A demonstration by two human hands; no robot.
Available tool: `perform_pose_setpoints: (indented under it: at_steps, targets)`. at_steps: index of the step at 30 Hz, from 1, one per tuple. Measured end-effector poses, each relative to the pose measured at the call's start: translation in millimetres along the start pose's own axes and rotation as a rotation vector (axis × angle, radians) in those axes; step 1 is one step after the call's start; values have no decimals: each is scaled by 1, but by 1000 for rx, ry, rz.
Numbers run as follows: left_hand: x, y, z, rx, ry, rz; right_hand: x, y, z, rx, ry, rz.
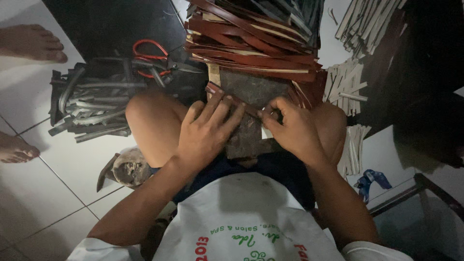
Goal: The person sits on the floor and repeatedly peels thin strips from reddish-brown material using a small white block as a guide. The peeled strips are placed into a pile on the right, while the remaining material is stacked on the left.
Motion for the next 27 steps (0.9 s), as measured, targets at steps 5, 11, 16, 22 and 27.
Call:
perform_pose_setpoints:
  at_steps: [5,11,16,22,27]
  targets:
    - [0,-4,-1,28,-13,31,-1,-1,-1,-34,-34,-1]
    - [-4,-4,-1,-91,-35,8,8,18,-11,-238,-73,48]
    - [-6,-11,2,-18,-51,-23,12,31,-8,-188,-94,156]
    - [-1,-16,1,57,-54,-41,-4,-2,9,33,23,24]
    - [2,-15,-1,48,-27,-44,-12,-21,7,105,72,-24]
Point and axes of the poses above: each hand's wrist, its own x-axis towards the middle knuckle, its own z-axis out of the back of the hand, y = z × x, the point moved 8 cm from there along x, towards the middle knuckle, and after that the axes turned 8 degrees about y, right-handed, at the moved point
